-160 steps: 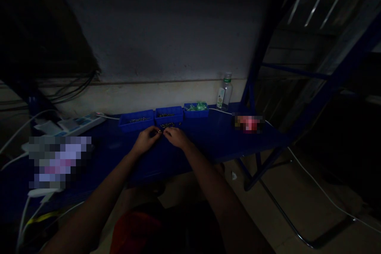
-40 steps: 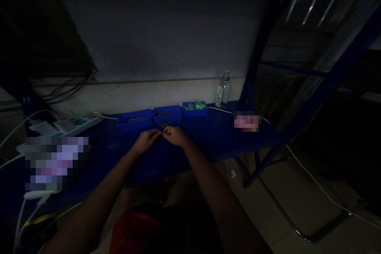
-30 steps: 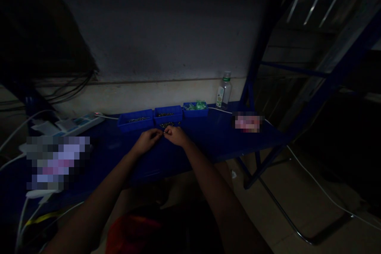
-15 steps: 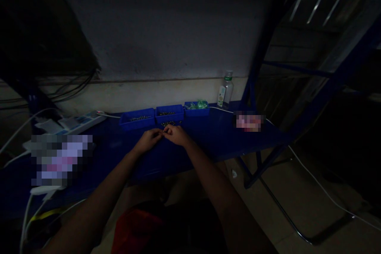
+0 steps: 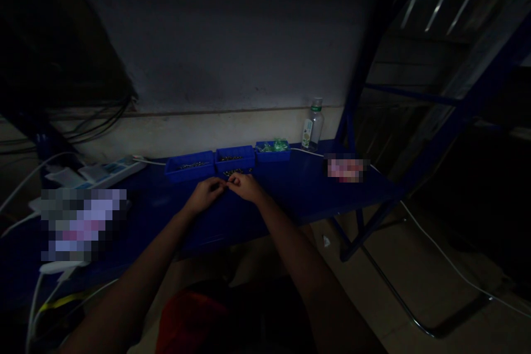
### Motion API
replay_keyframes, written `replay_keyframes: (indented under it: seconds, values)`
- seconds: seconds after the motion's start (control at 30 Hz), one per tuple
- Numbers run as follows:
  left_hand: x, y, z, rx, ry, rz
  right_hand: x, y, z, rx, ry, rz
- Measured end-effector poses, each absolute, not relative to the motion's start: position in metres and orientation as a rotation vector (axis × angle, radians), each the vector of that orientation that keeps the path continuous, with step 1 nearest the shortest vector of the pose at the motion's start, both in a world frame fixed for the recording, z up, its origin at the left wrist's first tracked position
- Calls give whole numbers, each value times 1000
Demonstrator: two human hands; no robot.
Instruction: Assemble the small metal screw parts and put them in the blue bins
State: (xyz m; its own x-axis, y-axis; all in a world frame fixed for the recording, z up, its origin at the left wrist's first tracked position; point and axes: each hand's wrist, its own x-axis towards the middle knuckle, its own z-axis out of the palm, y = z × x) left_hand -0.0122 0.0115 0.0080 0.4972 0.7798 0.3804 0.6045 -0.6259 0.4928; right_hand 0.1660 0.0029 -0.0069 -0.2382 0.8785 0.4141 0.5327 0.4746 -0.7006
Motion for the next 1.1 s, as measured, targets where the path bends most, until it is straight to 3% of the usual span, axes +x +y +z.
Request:
replay_keyframes:
  seconds: [1.1]
  values:
    - [-13, 12, 10, 2413, 1211, 881, 166, 5, -7, -1228, -1928, 508]
